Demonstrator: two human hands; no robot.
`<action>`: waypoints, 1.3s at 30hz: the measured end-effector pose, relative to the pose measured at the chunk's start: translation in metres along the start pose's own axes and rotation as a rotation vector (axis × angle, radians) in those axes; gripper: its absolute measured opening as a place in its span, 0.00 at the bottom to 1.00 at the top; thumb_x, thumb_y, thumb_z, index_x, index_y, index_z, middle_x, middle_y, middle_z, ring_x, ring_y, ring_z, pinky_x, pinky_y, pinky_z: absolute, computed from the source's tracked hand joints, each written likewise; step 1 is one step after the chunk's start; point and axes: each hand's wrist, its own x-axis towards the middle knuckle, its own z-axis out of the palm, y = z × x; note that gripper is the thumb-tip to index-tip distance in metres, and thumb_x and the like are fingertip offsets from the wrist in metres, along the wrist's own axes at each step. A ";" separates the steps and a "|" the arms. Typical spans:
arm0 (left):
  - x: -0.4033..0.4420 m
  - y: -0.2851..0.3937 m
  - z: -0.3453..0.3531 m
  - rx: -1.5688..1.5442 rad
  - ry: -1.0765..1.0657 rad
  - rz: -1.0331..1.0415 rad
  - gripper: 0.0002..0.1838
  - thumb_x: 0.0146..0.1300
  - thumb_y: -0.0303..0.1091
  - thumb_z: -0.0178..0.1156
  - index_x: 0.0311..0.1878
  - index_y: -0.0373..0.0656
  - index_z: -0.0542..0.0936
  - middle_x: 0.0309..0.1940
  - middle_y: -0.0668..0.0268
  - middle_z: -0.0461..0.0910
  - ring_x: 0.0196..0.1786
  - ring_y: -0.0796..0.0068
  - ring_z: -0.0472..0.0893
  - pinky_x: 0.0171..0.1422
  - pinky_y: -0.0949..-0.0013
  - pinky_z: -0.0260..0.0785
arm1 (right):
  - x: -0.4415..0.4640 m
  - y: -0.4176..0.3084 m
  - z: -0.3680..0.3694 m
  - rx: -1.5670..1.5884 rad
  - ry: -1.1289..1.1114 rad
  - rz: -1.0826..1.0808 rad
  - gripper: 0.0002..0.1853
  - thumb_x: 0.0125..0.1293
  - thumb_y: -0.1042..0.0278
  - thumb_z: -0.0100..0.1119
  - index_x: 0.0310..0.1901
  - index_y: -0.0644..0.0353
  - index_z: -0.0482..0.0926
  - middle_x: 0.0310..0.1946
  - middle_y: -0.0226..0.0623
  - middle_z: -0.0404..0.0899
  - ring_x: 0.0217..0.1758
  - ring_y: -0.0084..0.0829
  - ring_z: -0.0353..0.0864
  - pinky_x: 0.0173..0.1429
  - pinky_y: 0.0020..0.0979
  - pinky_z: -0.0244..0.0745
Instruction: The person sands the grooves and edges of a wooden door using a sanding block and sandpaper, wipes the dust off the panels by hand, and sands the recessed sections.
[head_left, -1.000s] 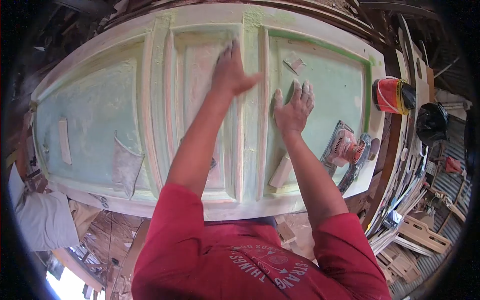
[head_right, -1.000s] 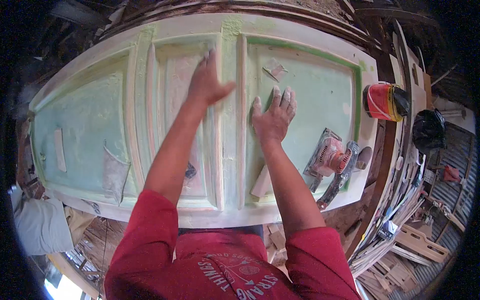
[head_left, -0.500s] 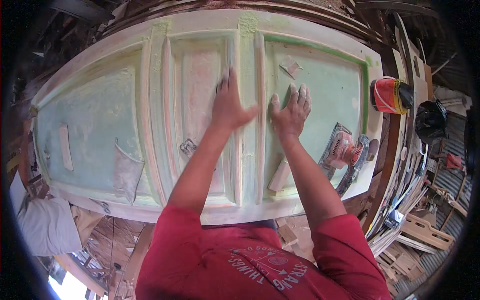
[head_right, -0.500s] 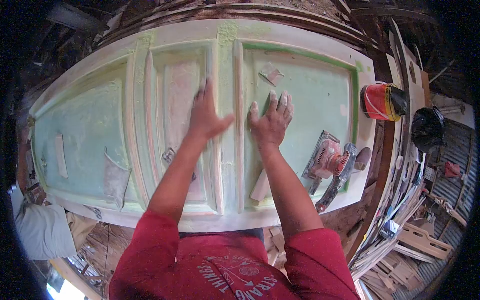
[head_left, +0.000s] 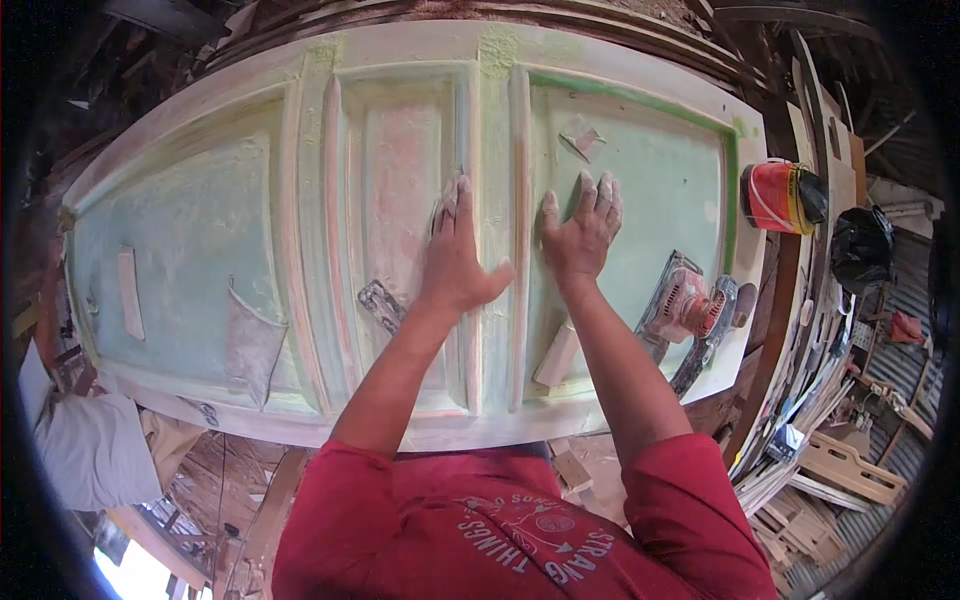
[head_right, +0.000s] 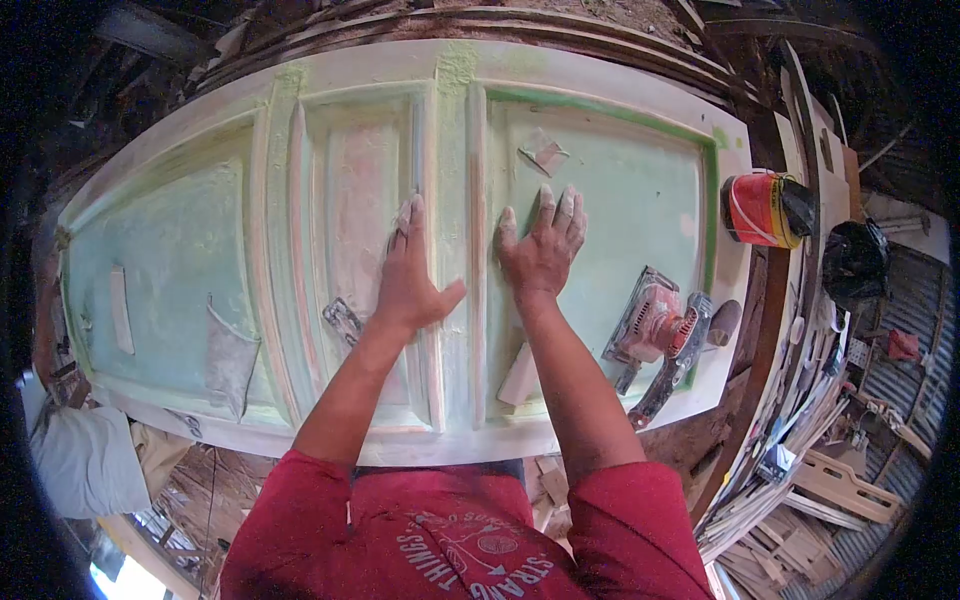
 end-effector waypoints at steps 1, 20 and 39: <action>0.005 -0.004 0.003 -0.007 -0.005 -0.011 0.72 0.49 0.48 0.82 0.90 0.27 0.49 0.84 0.30 0.63 0.85 0.31 0.66 0.90 0.44 0.61 | -0.001 0.000 -0.002 -0.009 -0.008 0.006 0.39 0.75 0.43 0.67 0.79 0.56 0.72 0.84 0.57 0.64 0.92 0.57 0.55 0.94 0.58 0.47; 0.098 -0.009 0.005 0.021 0.075 -0.039 0.70 0.51 0.49 0.79 0.90 0.28 0.50 0.85 0.31 0.62 0.88 0.32 0.62 0.93 0.46 0.57 | -0.001 -0.003 -0.002 0.008 -0.004 0.012 0.39 0.75 0.42 0.65 0.79 0.57 0.72 0.84 0.57 0.65 0.91 0.57 0.56 0.94 0.58 0.46; 0.073 0.000 -0.002 -0.008 -0.028 -0.161 0.69 0.53 0.48 0.81 0.90 0.28 0.50 0.86 0.30 0.61 0.85 0.31 0.66 0.91 0.45 0.61 | -0.002 0.002 0.004 0.024 0.018 0.001 0.39 0.74 0.41 0.66 0.79 0.55 0.73 0.84 0.56 0.65 0.91 0.56 0.56 0.94 0.57 0.47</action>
